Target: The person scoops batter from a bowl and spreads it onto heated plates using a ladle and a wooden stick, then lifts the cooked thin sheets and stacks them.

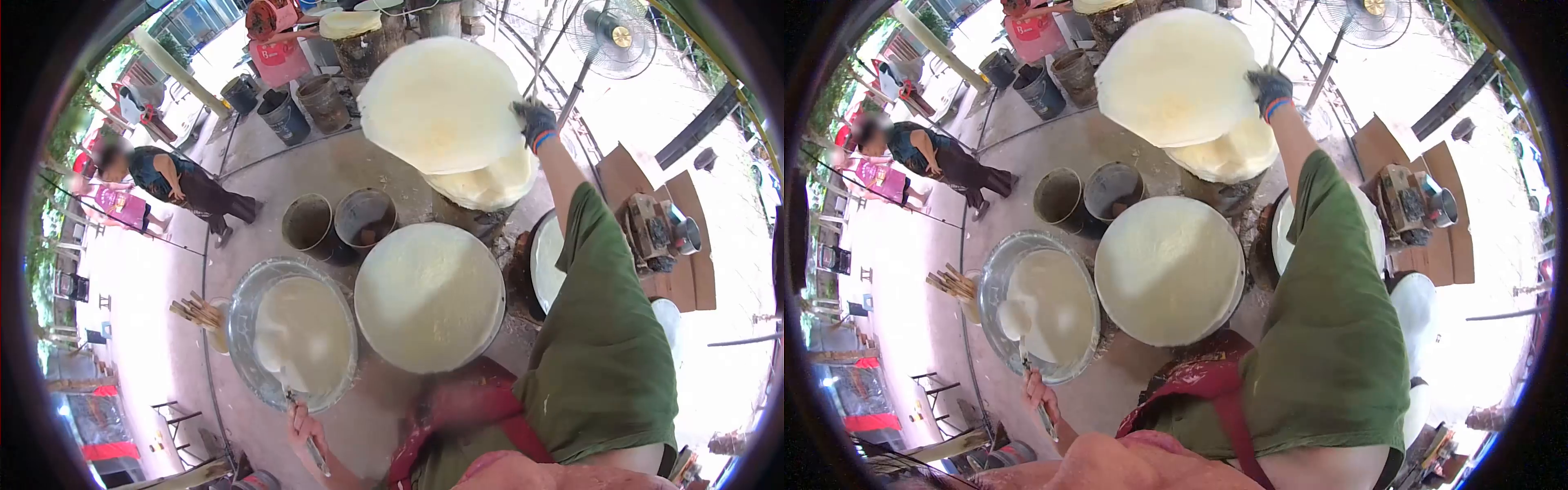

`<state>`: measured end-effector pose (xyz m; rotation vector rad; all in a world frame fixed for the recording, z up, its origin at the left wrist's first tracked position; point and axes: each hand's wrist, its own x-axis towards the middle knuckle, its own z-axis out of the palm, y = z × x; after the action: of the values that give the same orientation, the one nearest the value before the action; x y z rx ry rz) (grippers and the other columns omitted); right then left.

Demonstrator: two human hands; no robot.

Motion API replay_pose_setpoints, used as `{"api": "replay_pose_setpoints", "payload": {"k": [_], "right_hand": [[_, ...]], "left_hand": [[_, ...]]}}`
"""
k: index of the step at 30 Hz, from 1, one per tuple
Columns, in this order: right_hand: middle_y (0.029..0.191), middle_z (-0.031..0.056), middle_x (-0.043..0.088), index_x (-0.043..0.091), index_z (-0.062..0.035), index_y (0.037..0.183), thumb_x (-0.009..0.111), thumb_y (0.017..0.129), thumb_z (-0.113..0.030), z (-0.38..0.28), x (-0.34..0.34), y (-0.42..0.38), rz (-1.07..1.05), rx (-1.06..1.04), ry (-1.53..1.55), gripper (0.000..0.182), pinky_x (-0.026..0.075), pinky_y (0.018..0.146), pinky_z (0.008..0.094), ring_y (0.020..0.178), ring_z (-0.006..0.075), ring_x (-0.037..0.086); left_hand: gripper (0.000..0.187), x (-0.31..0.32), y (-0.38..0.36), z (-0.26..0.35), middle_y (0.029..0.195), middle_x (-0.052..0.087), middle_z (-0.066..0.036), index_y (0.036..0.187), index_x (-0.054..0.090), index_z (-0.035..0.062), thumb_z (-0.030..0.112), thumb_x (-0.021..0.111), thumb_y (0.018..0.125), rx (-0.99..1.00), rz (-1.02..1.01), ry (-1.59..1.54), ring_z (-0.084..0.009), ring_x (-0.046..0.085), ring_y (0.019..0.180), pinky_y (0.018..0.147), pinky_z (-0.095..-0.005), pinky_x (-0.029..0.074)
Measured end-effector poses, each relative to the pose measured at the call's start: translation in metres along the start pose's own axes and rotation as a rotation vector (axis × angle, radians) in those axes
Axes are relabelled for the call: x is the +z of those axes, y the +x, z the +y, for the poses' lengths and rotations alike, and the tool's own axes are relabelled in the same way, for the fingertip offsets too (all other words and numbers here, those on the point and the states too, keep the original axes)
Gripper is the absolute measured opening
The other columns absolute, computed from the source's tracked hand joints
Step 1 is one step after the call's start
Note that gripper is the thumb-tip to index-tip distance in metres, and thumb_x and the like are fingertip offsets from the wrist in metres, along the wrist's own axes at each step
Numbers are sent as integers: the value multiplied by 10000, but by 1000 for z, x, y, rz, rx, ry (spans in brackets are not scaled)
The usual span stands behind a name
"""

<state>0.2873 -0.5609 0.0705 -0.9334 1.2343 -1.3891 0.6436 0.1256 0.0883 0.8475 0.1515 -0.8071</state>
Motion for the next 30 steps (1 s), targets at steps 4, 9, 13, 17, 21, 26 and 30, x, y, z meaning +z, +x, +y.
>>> {"api": "replay_pose_setpoints", "payload": {"k": [4,9,13,17,21,26,30], "right_hand": [[695,35,586,601,-55,909,710,695,-164,115,-53,13,167,42,-158,264,421,423,319,473,167,506],[856,112,645,577,-42,1091,721,706,-199,189,-81,-14,223,137,-340,440,490,558,376,681,232,608],[1134,254,551,526,35,1155,559,762,-517,212,-103,10,139,-104,-1091,678,385,925,415,1068,346,522],[1155,235,547,499,40,1193,462,790,-619,164,-89,-28,108,-40,-1100,774,351,957,404,1107,344,501],[1111,188,581,525,-20,1201,523,873,-284,162,-110,-118,-107,-525,-1360,421,439,844,335,998,278,563],[985,57,593,563,-13,1105,530,888,-128,145,-98,-414,-135,169,-721,248,467,714,260,790,135,547],[911,36,588,565,-7,1092,584,859,-125,158,-39,-605,-173,184,-760,262,471,703,253,764,107,533]], "left_hand": [[246,18,2,-2,698,422,-66,1053,354,-114,106,301,955,-276,-242,-447,-111,402,399,366,-192,336],[281,27,12,-7,705,411,-39,1078,367,-82,153,265,965,-360,-290,-474,-96,435,446,486,-247,327],[250,9,29,-8,714,404,3,1075,388,-38,150,264,966,-292,-431,-489,-57,431,466,527,-252,329],[153,-19,51,17,596,358,37,1014,447,-13,103,381,940,-359,-102,-241,-32,322,381,362,-183,200],[164,-34,97,43,487,363,30,830,486,69,207,459,914,-505,31,652,-81,374,388,348,-200,301],[179,-187,202,29,583,547,-152,853,511,12,183,465,880,229,-608,2364,-336,560,520,478,-417,450],[151,-189,280,18,769,600,-238,862,550,-3,115,458,844,78,-915,2279,-410,597,764,655,-483,467]]}}
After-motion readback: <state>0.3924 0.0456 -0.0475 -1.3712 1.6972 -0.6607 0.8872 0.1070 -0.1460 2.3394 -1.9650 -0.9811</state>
